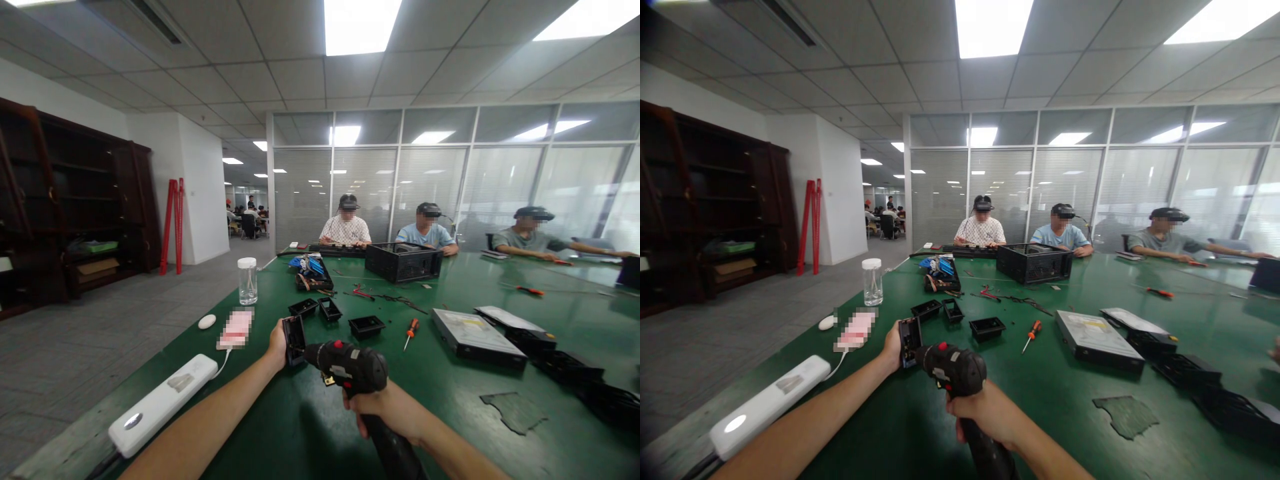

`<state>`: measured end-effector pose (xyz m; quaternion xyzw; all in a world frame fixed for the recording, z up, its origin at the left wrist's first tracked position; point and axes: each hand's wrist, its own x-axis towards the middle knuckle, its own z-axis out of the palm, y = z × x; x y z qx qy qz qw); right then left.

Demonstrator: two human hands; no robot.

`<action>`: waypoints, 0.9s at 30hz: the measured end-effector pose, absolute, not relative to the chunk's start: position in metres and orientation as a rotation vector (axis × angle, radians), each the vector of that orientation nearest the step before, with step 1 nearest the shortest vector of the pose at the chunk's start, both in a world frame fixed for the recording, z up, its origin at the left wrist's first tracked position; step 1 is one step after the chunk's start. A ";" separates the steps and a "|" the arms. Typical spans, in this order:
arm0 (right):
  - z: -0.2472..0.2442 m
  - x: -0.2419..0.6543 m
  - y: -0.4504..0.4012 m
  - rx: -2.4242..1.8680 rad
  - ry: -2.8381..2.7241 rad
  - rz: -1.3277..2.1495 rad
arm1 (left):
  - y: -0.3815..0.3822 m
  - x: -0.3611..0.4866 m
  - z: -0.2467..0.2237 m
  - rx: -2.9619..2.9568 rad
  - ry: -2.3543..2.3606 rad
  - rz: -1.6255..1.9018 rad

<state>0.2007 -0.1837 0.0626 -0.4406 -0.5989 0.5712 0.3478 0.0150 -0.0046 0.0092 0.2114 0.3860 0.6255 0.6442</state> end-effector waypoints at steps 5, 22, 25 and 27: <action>0.063 0.200 -0.184 -1.156 -1.547 1.476 | -0.005 0.015 0.009 0.482 0.883 1.420; 0.067 0.200 -0.185 -1.149 -1.555 1.480 | -0.001 0.014 0.006 0.491 0.869 1.427; 0.065 0.200 -0.184 -1.139 -1.563 1.474 | -0.002 0.014 0.007 0.484 0.873 1.424; 0.063 0.201 -0.184 -1.128 -1.579 1.472 | -0.003 0.015 0.009 0.482 0.886 1.424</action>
